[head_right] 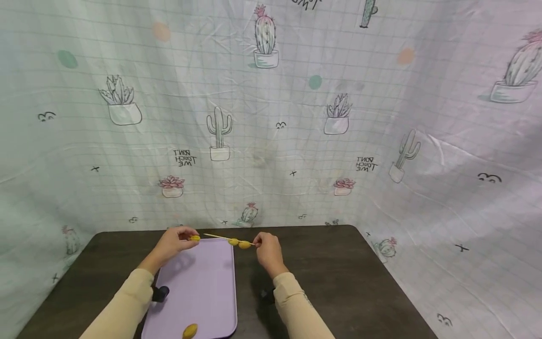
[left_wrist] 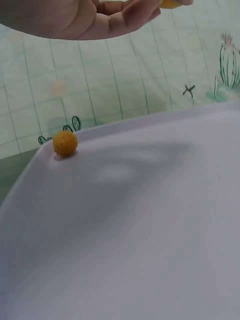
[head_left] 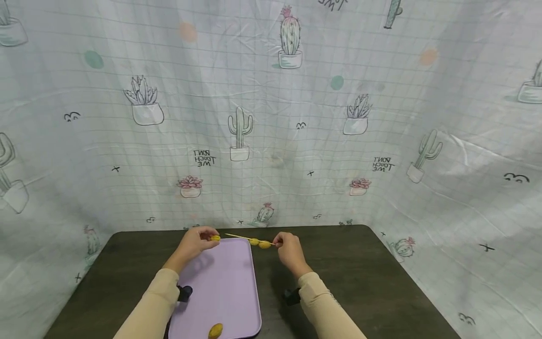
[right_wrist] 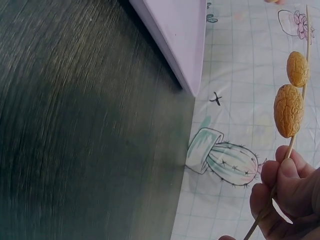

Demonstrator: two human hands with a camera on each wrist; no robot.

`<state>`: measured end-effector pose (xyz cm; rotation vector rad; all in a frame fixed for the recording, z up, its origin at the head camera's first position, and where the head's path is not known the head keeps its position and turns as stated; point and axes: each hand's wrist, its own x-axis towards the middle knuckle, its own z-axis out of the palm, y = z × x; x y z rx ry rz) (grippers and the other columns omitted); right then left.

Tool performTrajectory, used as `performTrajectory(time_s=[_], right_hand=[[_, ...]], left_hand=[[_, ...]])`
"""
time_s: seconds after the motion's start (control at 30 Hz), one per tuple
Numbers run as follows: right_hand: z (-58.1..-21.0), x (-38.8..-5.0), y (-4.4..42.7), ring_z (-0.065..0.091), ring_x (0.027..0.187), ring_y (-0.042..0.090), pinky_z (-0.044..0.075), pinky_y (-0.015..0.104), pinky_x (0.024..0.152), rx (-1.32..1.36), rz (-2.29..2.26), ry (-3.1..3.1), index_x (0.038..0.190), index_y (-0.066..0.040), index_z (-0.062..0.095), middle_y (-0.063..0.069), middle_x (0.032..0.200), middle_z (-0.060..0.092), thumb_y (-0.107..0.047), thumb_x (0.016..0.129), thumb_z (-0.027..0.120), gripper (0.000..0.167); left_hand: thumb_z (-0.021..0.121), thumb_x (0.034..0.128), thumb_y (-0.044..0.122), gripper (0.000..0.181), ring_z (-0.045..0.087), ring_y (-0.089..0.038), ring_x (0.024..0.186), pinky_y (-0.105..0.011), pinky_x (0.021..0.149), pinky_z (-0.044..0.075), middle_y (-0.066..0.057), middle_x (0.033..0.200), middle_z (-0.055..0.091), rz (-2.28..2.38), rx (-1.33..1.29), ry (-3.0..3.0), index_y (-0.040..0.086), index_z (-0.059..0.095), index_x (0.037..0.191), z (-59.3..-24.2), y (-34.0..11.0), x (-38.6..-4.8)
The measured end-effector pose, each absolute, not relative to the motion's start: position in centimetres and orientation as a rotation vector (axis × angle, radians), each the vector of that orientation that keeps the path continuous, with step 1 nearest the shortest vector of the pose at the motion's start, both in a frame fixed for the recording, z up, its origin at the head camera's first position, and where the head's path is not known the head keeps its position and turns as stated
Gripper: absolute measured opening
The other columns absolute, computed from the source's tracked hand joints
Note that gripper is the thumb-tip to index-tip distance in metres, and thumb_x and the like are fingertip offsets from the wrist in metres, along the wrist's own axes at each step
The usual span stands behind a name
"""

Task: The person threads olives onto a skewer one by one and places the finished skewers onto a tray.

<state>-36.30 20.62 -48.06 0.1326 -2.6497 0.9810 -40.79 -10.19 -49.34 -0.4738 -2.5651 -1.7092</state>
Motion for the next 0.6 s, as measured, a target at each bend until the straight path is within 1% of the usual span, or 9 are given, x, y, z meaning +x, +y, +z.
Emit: performTrajectory(time_s=[0.1, 0.23, 0.33, 0.6], right_hand=[[-48.1, -36.2, 20.6, 0.058, 0.076, 0.018, 0.054, 0.04, 0.072, 0.142, 0.967, -2.653, 0.081, -0.005, 0.071, 0.002, 0.078, 0.065, 0.022, 0.079, 0.058, 0.03], [-48.3, -36.2, 20.4, 0.058, 0.076, 0.018, 0.053, 0.038, 0.071, 0.155, 0.966, -2.662, 0.08, -0.005, 0.071, 0.002, 0.079, 0.065, 0.022, 0.078, 0.058, 0.03], [-48.4, -36.3, 20.1, 0.057, 0.076, 0.018, 0.053, 0.039, 0.07, 0.164, 0.956, -2.664, 0.081, -0.004, 0.071, 0.002, 0.078, 0.064, 0.022, 0.078, 0.058, 0.03], [-48.4, -36.3, 19.7, 0.057, 0.073, 0.017, 0.054, 0.038, 0.07, 0.181, 0.909, -2.663, 0.082, -0.002, 0.072, 0.001, 0.076, 0.064, 0.021, 0.078, 0.059, 0.027]], left_hand=[[0.079, 0.0878, 0.006, 0.021, 0.061, -0.019, 0.088, -0.03, 0.072, 0.052, -0.004, 0.096, 0.069, -1.733, -0.537, -2.517, 0.002, 0.074, 0.107, -49.3, -10.1, -40.3], [0.079, 0.0875, 0.004, 0.021, 0.061, -0.02, 0.089, -0.027, 0.071, 0.053, -0.007, 0.098, 0.07, -1.755, -0.592, -2.469, 0.002, 0.073, 0.107, -49.2, -9.8, -39.7], [0.08, 0.0869, 0.005, 0.021, 0.062, -0.02, 0.09, -0.027, 0.071, 0.054, -0.007, 0.098, 0.07, -1.764, -0.586, -2.462, 0.003, 0.074, 0.107, -48.9, -9.7, -39.1], [0.081, 0.0869, 0.006, 0.026, 0.061, -0.02, 0.09, -0.027, 0.071, 0.054, -0.007, 0.097, 0.07, -1.792, -0.573, -2.459, -0.002, 0.072, 0.11, -48.3, -9.8, -38.3]])
